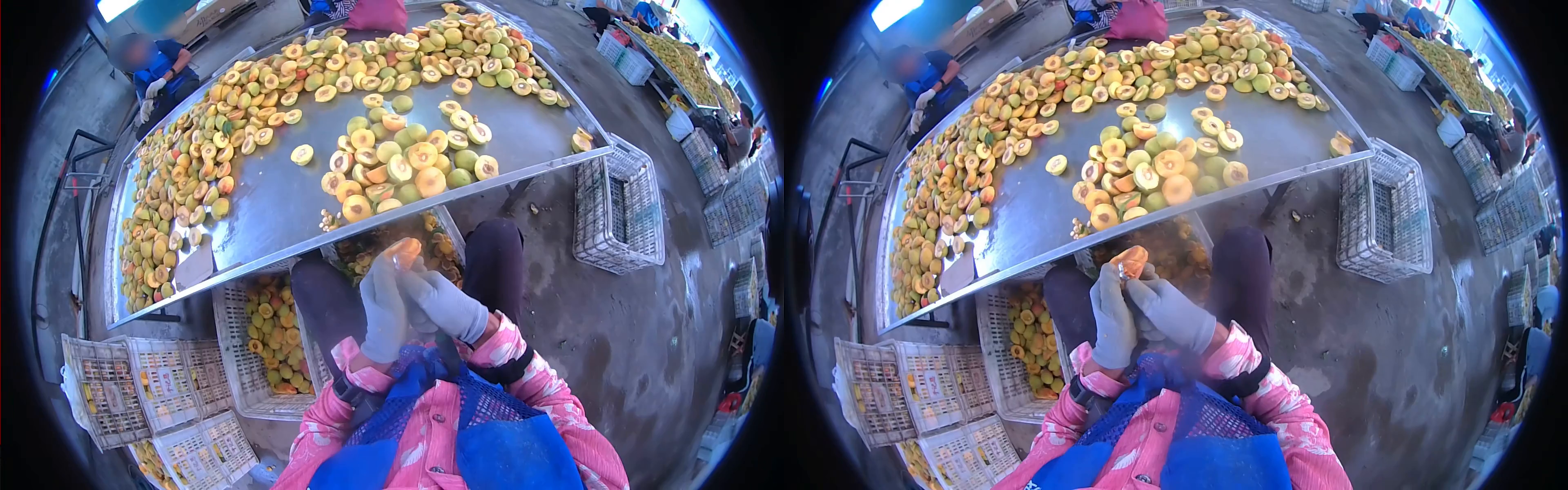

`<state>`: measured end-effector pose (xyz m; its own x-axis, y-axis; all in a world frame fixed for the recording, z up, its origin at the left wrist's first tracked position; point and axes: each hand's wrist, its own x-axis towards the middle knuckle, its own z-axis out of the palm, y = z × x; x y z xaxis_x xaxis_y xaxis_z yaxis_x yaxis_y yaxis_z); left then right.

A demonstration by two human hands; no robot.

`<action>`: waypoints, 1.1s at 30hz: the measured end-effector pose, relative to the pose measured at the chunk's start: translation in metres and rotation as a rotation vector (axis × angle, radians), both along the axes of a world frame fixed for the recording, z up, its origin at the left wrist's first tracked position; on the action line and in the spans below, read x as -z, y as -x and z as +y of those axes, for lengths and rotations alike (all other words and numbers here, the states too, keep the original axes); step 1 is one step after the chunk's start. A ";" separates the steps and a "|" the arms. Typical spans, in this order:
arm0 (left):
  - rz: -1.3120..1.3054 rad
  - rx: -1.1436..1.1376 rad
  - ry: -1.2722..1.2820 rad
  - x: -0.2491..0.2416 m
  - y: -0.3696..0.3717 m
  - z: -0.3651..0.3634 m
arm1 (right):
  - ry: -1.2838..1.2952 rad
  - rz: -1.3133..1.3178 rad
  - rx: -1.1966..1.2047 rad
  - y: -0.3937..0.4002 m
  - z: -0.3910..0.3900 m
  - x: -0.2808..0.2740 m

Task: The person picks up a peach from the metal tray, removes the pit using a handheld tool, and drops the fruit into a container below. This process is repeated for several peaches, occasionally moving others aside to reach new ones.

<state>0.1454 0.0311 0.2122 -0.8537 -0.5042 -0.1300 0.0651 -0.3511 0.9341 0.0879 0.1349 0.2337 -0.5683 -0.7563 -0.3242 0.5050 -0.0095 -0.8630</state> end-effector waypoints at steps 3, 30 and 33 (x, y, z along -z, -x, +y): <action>-0.002 0.016 -0.039 -0.013 0.005 0.007 | 0.035 -0.322 -0.219 0.006 0.007 0.000; -0.462 -1.122 1.450 0.039 -0.077 -0.197 | -0.491 1.182 0.146 0.049 -0.032 0.125; -0.261 -0.634 1.054 0.046 -0.022 -0.169 | -0.601 1.367 0.082 0.036 -0.041 0.150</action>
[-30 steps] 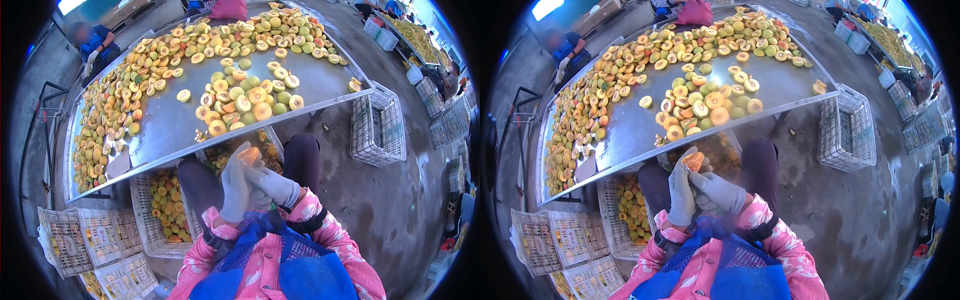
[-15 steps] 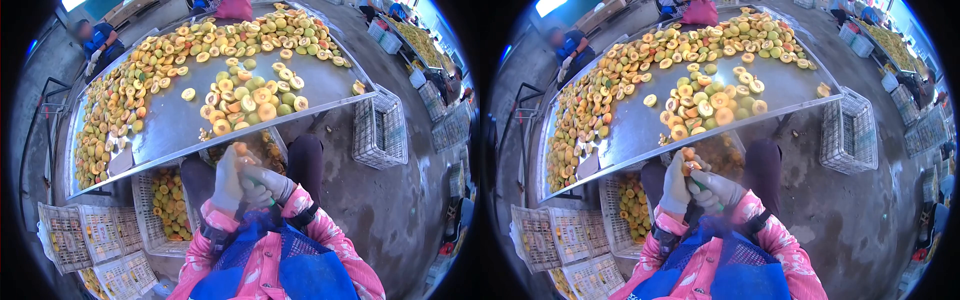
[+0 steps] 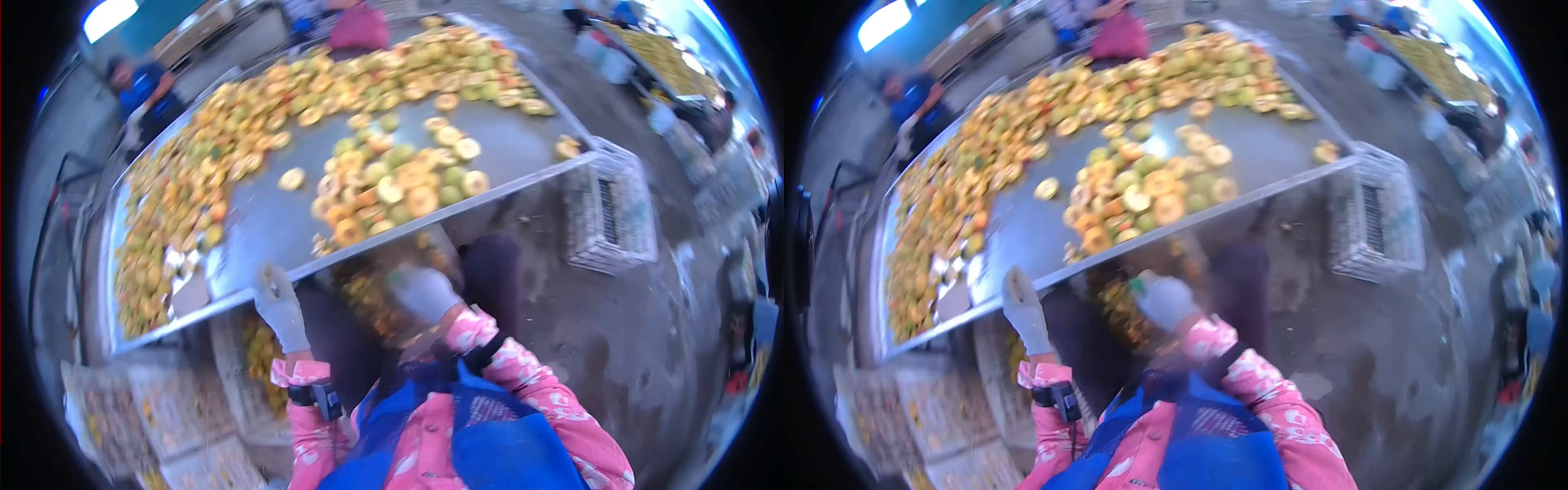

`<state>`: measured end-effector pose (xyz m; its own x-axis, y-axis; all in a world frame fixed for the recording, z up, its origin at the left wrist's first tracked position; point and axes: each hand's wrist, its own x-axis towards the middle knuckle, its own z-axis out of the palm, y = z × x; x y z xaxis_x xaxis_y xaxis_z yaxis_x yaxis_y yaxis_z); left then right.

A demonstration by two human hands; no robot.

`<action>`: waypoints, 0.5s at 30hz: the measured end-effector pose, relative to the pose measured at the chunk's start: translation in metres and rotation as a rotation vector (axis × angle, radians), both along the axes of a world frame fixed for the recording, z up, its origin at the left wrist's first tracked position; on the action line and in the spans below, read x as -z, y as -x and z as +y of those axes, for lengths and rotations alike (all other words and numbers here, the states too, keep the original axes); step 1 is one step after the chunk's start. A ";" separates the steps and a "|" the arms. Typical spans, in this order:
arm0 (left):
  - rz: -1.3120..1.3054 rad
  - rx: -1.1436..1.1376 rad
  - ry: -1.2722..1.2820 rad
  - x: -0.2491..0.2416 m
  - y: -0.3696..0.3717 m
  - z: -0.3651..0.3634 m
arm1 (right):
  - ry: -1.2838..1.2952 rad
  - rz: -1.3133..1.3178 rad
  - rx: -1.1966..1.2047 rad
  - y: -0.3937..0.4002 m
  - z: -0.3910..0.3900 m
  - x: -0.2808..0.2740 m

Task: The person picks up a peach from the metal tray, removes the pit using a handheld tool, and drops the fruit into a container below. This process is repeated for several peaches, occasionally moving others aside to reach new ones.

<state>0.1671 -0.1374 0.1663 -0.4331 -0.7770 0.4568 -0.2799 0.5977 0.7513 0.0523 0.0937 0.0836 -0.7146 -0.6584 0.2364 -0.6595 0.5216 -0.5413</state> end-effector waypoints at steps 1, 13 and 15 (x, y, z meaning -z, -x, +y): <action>-0.162 0.136 0.175 0.013 0.022 0.002 | -0.037 0.011 0.004 -0.008 0.005 -0.022; -0.897 0.218 0.245 0.084 0.143 -0.017 | 0.282 -0.413 0.191 -0.025 0.040 -0.059; -0.786 0.239 0.215 0.079 0.141 -0.015 | 0.377 -0.392 0.160 -0.023 0.035 -0.065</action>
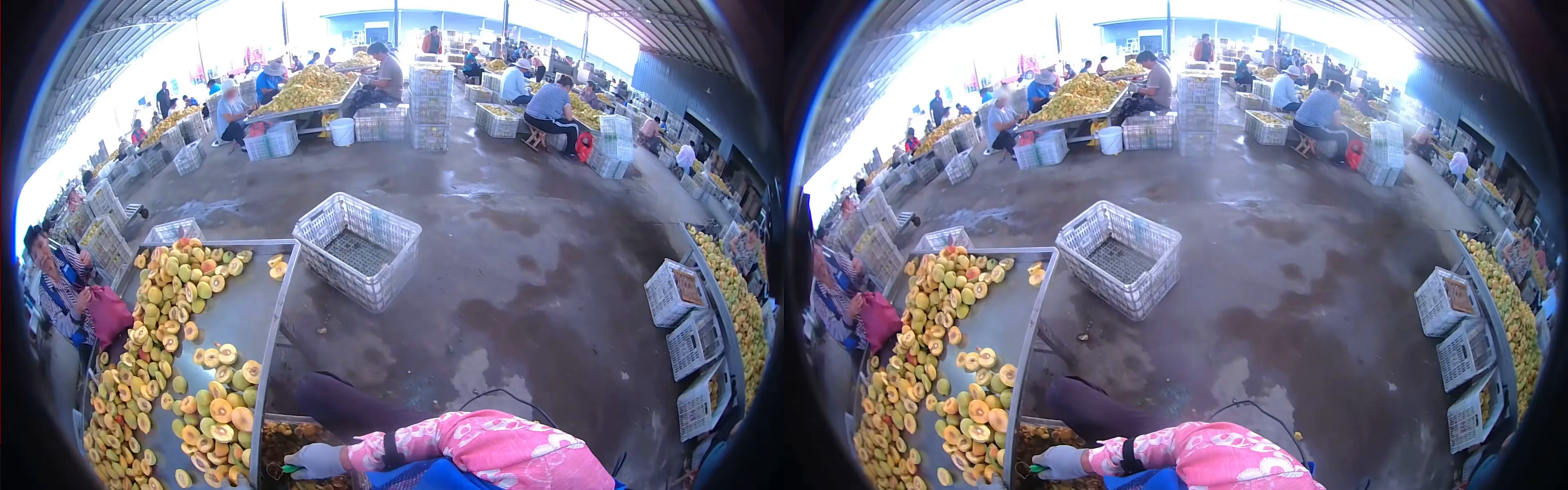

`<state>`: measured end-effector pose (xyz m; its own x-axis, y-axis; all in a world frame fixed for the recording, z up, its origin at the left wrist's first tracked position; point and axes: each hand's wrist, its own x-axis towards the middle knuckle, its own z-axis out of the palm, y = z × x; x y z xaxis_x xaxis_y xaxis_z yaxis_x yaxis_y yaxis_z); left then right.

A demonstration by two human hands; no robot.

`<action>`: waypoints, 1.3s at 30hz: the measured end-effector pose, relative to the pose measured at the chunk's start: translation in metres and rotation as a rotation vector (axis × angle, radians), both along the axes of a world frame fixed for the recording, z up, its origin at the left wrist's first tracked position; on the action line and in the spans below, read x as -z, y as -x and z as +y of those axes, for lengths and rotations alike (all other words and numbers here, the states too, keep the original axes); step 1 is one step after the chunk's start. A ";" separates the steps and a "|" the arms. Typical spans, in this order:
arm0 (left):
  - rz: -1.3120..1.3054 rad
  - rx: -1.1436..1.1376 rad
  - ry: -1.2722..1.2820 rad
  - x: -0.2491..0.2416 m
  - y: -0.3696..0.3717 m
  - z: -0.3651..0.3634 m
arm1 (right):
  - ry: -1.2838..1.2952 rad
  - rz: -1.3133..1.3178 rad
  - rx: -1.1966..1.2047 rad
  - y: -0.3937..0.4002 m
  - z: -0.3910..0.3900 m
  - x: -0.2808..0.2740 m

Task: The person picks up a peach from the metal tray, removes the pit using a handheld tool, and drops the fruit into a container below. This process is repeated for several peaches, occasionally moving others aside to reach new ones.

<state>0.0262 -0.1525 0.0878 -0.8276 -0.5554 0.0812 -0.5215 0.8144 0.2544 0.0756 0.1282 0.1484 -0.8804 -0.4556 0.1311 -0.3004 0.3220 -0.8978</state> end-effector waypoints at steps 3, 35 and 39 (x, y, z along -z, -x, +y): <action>0.290 0.096 -0.141 -0.031 -0.007 0.026 | 0.040 0.017 0.017 0.002 -0.006 -0.001; 0.714 0.263 -1.186 -0.114 -0.089 0.146 | 0.151 -0.202 0.059 -0.038 -0.002 -0.061; 0.737 0.136 -1.526 -0.121 -0.088 0.157 | 0.138 -0.132 0.040 -0.041 0.001 -0.070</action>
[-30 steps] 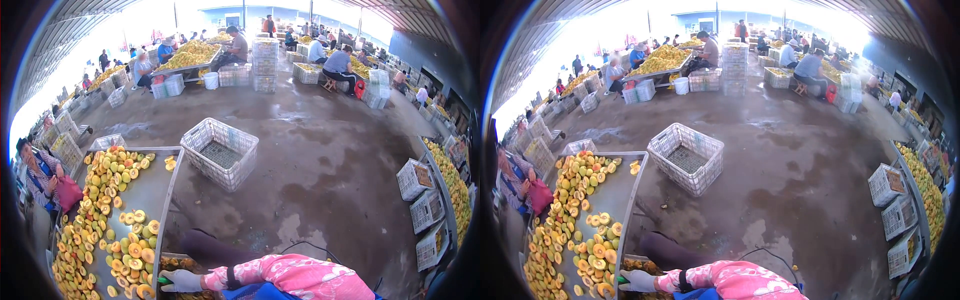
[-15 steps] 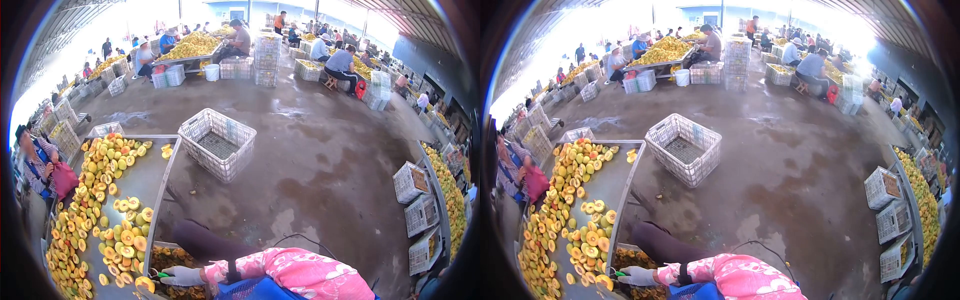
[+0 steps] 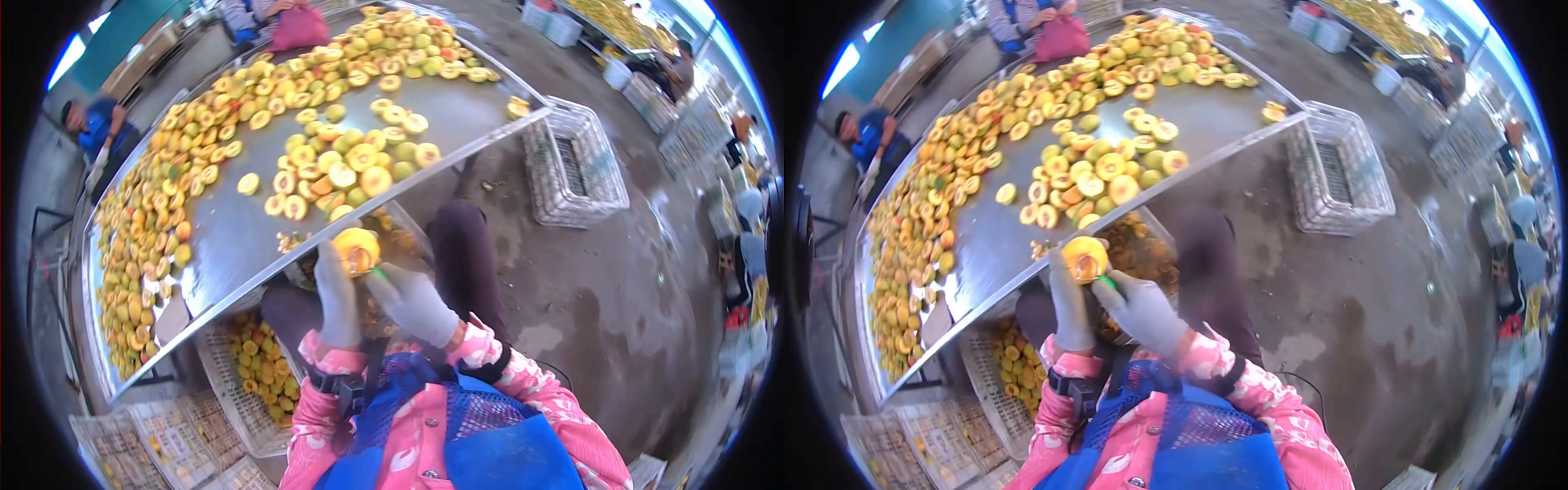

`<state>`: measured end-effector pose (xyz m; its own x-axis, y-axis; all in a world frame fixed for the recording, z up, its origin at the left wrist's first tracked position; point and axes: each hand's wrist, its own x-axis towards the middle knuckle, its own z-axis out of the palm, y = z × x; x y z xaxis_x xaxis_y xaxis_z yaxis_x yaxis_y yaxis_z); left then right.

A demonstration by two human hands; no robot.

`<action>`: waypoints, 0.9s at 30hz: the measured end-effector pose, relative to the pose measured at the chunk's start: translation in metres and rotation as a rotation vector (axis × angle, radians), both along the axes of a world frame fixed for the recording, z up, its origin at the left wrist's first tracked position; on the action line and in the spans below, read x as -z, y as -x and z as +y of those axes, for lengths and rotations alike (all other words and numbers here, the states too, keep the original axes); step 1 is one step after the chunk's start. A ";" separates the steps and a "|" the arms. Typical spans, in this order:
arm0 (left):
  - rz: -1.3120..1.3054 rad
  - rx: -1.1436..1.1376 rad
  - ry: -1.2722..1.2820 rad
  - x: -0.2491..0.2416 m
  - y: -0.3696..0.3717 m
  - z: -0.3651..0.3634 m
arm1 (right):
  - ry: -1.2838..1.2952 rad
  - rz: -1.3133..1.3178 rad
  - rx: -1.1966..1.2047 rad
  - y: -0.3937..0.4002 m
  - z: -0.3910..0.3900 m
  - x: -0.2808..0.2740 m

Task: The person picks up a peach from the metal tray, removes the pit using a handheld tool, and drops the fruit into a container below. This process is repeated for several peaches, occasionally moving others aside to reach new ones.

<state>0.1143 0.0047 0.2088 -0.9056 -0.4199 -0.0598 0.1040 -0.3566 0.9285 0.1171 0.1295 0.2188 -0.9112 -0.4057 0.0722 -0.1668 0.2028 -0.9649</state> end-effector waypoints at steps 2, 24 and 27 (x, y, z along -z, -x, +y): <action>0.020 -0.022 0.025 -0.002 -0.003 0.004 | 0.054 -0.019 0.043 -0.002 -0.002 0.001; 0.032 0.039 0.770 -0.016 0.029 0.021 | 0.372 -0.203 0.025 0.008 -0.007 0.015; 0.022 0.066 0.756 -0.021 0.032 0.021 | 0.343 -0.669 0.021 0.004 0.001 -0.003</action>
